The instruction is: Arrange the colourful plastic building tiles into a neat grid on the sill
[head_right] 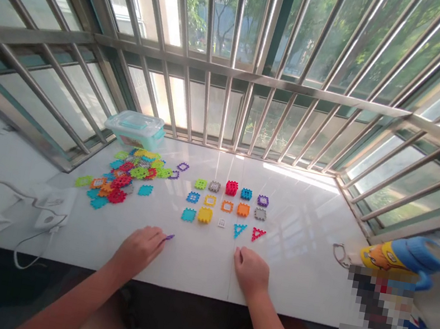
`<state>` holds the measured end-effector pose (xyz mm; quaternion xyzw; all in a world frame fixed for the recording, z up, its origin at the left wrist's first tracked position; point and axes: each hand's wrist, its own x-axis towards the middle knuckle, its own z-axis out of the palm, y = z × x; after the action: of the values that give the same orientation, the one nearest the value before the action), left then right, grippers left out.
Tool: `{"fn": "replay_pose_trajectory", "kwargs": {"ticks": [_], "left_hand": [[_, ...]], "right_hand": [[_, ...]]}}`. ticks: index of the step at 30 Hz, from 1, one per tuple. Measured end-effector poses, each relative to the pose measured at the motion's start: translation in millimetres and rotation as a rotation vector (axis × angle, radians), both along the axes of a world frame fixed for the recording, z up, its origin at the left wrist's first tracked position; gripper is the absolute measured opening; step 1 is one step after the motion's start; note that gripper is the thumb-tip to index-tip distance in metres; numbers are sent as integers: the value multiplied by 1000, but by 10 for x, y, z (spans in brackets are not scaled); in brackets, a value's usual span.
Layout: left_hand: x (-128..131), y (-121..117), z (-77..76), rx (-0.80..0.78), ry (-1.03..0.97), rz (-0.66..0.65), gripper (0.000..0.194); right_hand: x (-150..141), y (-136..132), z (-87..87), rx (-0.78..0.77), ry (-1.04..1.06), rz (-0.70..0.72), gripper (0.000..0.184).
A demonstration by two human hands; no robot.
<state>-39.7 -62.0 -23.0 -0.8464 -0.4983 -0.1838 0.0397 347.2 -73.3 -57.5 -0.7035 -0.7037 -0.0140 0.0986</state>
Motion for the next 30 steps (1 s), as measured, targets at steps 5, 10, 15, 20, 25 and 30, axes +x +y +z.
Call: {"fn": "replay_pose_trajectory", "kwargs": {"ticks": [5,10,15,20,25,30], "left_hand": [[527,-534,-281,-71,-103,-165,18],[654,-501,-238,-199,-264,-90,24],[353,120,-160,-386,-171,481,38],[179,915,-109,-485,-44,729,46],[230,1278,-95,-545,-90,805,51],[235,1306,-149,-537,-79,786,54]], "right_hand": [[-12,0,29,-3,-15,-8,42],[-17,3,41,-6,-7,-4,43],[-21,3,31,-7,-3,-12,44],[7,-2,5,11,16,-5,45],[-9,-77,49,81,97,47,47],[-418,-249,237,63,315,244,30]]}}
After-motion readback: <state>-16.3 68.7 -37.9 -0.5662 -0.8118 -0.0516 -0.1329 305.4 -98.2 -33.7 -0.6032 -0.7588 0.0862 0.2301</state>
